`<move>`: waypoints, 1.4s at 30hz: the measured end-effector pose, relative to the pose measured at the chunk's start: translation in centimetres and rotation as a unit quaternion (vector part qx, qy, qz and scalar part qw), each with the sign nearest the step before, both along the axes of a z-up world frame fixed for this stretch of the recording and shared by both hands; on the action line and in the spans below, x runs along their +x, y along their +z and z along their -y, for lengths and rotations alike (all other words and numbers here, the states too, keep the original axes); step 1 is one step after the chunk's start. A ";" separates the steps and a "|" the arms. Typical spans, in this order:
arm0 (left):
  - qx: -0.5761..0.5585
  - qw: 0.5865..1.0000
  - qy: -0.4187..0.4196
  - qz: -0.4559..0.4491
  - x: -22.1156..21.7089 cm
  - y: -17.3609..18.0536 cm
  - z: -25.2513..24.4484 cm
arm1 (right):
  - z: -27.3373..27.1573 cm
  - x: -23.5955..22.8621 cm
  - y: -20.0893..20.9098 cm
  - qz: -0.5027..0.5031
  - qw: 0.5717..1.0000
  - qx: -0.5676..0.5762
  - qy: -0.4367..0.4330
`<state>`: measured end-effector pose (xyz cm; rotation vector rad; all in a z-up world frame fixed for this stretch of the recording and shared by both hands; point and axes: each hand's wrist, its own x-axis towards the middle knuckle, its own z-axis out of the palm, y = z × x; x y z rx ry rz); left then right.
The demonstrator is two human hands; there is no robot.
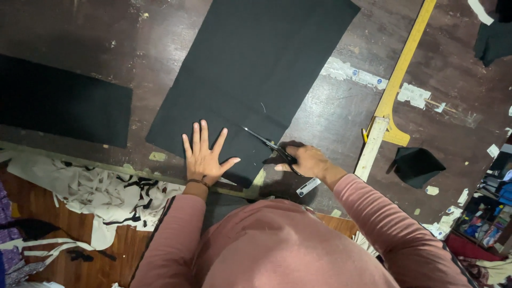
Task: The person cuts a large piece of black fabric into smaller rectangular sections using scissors. They use a ruler to measure and align the fabric before making precise cuts. The person then folds the cut fabric pieces and arranges them on the work surface.
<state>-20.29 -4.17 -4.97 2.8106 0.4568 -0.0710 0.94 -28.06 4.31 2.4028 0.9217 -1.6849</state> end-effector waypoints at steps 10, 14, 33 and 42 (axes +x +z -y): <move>0.009 1.000 0.002 0.010 0.1 -0.1 -0.1 | -2.8 -0.5 -0.9 0.044 0.999 0.004 0.025; 0.008 1.000 0.004 0.010 0.0 0.1 0.0 | -5.3 -0.3 1.2 0.026 1.000 0.002 0.014; 0.013 1.000 0.006 0.021 0.0 0.1 -0.1 | -9.1 -0.2 -0.1 0.032 0.999 0.011 -0.004; 0.018 0.999 0.014 0.037 0.0 0.4 -0.2 | -11.0 -0.3 -1.3 0.056 0.998 0.000 0.012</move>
